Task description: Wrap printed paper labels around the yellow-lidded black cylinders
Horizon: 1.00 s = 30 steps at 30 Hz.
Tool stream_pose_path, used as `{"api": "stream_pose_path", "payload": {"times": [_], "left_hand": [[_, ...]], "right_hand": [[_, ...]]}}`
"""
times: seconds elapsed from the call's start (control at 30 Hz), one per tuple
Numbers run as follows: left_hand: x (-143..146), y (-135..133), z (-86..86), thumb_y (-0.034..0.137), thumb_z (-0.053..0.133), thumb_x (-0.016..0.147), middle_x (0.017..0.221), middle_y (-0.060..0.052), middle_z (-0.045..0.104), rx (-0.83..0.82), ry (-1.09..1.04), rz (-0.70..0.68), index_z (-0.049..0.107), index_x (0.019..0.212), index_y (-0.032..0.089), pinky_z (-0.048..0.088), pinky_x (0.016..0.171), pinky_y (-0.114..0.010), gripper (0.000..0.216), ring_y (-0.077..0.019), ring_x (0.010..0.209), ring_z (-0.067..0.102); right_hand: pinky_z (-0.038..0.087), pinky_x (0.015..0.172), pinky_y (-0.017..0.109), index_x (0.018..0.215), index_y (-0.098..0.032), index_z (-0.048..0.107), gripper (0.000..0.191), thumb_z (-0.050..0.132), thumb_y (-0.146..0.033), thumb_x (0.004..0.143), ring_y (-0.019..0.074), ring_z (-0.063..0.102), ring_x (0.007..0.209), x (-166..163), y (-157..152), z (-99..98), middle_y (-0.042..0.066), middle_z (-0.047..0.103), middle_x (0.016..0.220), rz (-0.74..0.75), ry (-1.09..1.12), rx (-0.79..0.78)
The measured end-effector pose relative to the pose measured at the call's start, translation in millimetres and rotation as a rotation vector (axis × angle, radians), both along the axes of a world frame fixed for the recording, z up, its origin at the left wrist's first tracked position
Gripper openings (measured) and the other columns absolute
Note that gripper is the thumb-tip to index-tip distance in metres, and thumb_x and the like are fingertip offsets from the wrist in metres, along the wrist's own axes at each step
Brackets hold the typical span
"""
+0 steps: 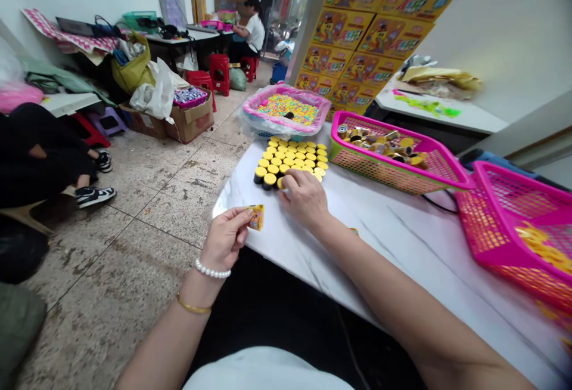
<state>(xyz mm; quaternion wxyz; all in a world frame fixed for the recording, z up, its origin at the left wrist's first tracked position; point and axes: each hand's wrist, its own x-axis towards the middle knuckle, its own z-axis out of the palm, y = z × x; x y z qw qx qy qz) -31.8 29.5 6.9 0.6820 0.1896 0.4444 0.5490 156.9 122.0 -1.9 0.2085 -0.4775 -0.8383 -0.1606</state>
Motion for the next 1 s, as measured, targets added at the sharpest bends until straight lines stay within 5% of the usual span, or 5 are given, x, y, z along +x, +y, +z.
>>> {"api": "stream_pose_path", "payload": {"times": [0.13, 0.23, 0.47, 0.77, 1.0], "left_hand": [[-1, 3, 1.0, 0.026, 0.089, 0.057, 0.055, 0.002, 0.061, -0.060, -0.032, 0.021, 0.065, 0.073, 0.010, 0.014, 0.031, -0.011, 0.033, 0.0014, 0.034, 0.035], [-1, 5, 3.3, 0.020, 0.084, 0.066, 0.063, -0.001, 0.065, -0.079, -0.074, -0.012, 0.068, 0.077, 0.007, 0.016, 0.030, -0.009, 0.023, 0.0016, 0.038, 0.037], [2, 15, 7.5, 0.011, 0.072, 0.077, 0.082, -0.008, 0.072, -0.123, -0.258, -0.108, 0.069, 0.080, 0.006, 0.017, 0.029, -0.007, 0.007, 0.0033, 0.039, 0.034], [10, 13, 7.3, 0.015, 0.079, 0.071, 0.063, 0.001, 0.063, -0.075, -0.199, -0.142, 0.066, 0.080, 0.007, 0.015, 0.030, -0.009, 0.018, 0.0021, 0.034, 0.036], [14, 17, 6.9, 0.018, 0.083, 0.065, 0.061, 0.002, 0.061, -0.060, -0.203, -0.133, 0.064, 0.079, 0.008, 0.014, 0.030, -0.011, 0.025, 0.0021, 0.033, 0.034]], "right_hand": [[0.045, 0.078, 0.038, 0.089, -0.016, 0.065, 0.011, 0.055, -0.015, 0.084, 0.0269, 0.058, 0.086, 2, -5, -1.3, 0.013, 0.068, 0.089, 0.000, 0.119, -0.119], [0.049, 0.076, 0.037, 0.104, -0.017, 0.064, 0.024, 0.063, -0.021, 0.080, 0.0235, 0.060, 0.082, 9, -16, 11.1, 0.010, 0.069, 0.095, -0.029, 0.485, -0.192], [0.054, 0.077, 0.035, 0.098, -0.022, 0.072, 0.032, 0.079, -0.042, 0.073, 0.0184, 0.067, 0.080, 16, -56, 42.5, 0.004, 0.073, 0.088, 0.188, 1.279, -0.842], [0.058, 0.084, 0.037, 0.085, -0.017, 0.073, 0.033, 0.083, -0.045, 0.070, 0.0178, 0.072, 0.078, 10, -61, 53.0, 0.005, 0.076, 0.085, 0.122, 1.255, -1.084], [0.062, 0.073, 0.034, 0.089, -0.021, 0.060, 0.031, 0.076, -0.045, 0.077, 0.0166, 0.070, 0.070, -1, -72, 40.6, 0.001, 0.070, 0.074, 0.088, 1.225, -0.834]]}}
